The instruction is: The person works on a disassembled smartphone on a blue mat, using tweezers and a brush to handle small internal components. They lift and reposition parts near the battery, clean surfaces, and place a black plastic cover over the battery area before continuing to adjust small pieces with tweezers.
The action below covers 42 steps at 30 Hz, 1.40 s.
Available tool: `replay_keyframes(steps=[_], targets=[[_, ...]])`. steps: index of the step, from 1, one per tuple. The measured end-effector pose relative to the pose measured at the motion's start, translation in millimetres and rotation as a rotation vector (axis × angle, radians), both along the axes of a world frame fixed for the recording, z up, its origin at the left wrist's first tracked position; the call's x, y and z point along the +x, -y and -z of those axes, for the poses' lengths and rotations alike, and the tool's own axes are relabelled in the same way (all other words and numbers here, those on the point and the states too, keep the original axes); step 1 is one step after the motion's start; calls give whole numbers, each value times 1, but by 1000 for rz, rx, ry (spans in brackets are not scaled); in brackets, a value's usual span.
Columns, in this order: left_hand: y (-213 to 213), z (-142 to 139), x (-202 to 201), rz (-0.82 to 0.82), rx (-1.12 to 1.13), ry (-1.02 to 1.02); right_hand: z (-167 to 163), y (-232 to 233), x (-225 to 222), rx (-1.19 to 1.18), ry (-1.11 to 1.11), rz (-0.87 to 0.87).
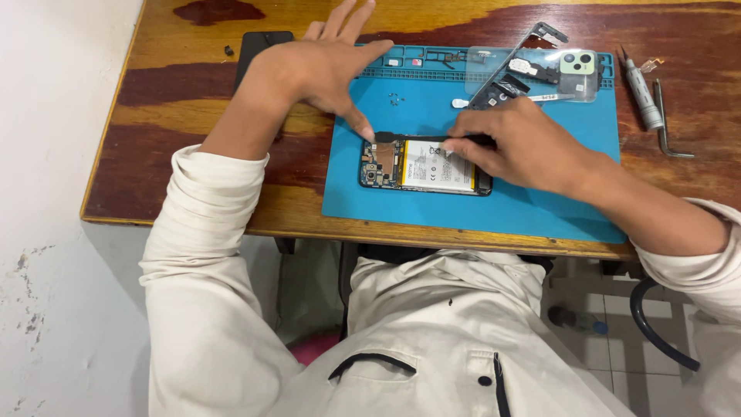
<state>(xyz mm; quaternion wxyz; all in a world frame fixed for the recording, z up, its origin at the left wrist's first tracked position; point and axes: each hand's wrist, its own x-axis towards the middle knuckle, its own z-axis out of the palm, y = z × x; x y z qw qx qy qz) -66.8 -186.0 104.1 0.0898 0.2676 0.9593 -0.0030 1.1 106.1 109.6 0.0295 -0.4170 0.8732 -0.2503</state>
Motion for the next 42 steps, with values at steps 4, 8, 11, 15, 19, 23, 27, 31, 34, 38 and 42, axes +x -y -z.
replay_keyframes(steps=[4, 8, 11, 15, 19, 23, 27, 31, 34, 38, 42], targets=[[2, -1, 0, -23, 9, -18, -1, -7, -2, 32, 56, 8], [5, -1, 1, -13, 17, -38, -1, -11, -5, -34, -82, -69], [5, -2, 1, 13, 19, -88, -1, -13, -7, -31, 50, -126], [0, -1, 4, 50, 68, -5, -5, -26, -13, 48, -128, 56], [-13, 2, 10, 114, 69, 41, -3, -36, -21, 5, -195, 115], [-12, 2, 12, 109, 41, 45, -1, -38, -25, 51, -220, 149], [-11, 6, 11, 47, 18, 83, -1, -39, -26, 31, -248, 120], [-12, 10, 8, 30, -3, 105, 0, -39, -26, 54, -261, 130], [-12, 11, 6, 27, -3, 104, 0, -39, -26, 31, -261, 116], [-13, 10, 8, 25, 2, 113, 0, -39, -25, 45, -234, 133], [-16, 7, 11, -7, -8, 109, 0, -39, -24, 35, -235, 124]])
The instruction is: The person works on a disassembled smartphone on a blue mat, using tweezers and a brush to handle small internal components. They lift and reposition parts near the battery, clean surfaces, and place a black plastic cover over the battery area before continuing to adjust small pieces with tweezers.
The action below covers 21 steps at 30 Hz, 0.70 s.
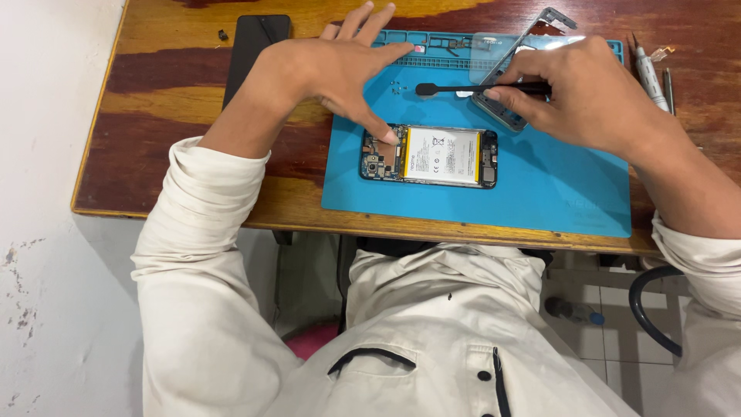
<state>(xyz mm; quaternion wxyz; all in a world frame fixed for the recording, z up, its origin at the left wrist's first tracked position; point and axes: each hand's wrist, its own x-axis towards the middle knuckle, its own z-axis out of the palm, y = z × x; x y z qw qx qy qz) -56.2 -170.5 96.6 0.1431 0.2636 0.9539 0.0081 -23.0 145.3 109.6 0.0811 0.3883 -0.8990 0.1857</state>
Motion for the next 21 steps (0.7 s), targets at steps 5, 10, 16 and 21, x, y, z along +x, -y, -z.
replay_keyframes(steps=[5, 10, 16, 21], targets=[[-1, -2, 4, 89, 44, -23, 0, -1, 0, -3, -6, -6], [17, -15, -8, 187, 224, -109, -3, 3, 4, -7, 28, 2], [29, -25, -14, 202, 343, -121, 8, 17, 13, -61, 199, -168], [26, -26, -11, 161, 248, -180, 18, 35, 21, -107, 237, -160]])
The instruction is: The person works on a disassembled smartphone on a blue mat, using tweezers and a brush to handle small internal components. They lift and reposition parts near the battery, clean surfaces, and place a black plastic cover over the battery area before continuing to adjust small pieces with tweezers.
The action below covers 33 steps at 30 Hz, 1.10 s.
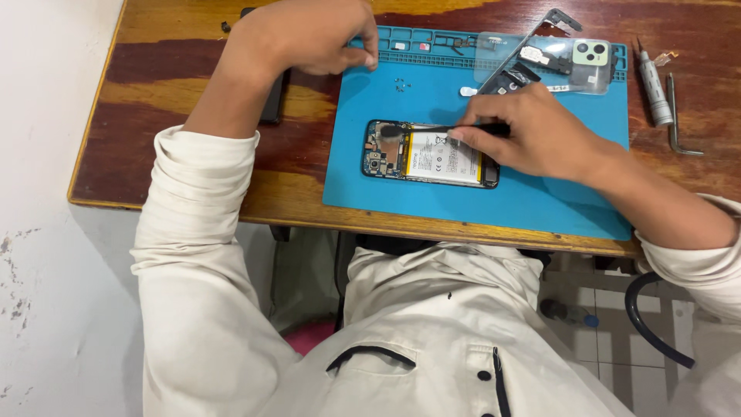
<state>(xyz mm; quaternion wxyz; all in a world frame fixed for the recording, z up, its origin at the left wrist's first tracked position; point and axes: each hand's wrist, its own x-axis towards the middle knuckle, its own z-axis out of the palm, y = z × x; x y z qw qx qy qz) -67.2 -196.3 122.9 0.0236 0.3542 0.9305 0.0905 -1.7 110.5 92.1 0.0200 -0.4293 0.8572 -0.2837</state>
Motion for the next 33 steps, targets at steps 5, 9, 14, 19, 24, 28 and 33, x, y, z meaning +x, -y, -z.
replay_keyframes(steps=[5, 9, 14, 19, 24, 28, 33], targets=[[-2, -4, 4, -100, -76, 75, -2, 15, 10, 42, -31, 38], [-4, -3, 4, -1, -48, -22, -7, 14, 4, -34, 13, -33], [-5, 3, 5, 100, 66, -157, -1, 14, 6, -21, -129, -6], [-5, 9, 4, 62, 21, -145, -14, 10, 7, -53, -4, -100], [-6, 14, 1, 105, 32, -153, -18, 16, 15, 38, 13, -16], [-10, 12, 5, 109, 5, -105, -3, 10, 15, 17, 102, -61], [-24, -3, 12, 142, -3, 29, -11, -29, -20, 33, 161, -193]])
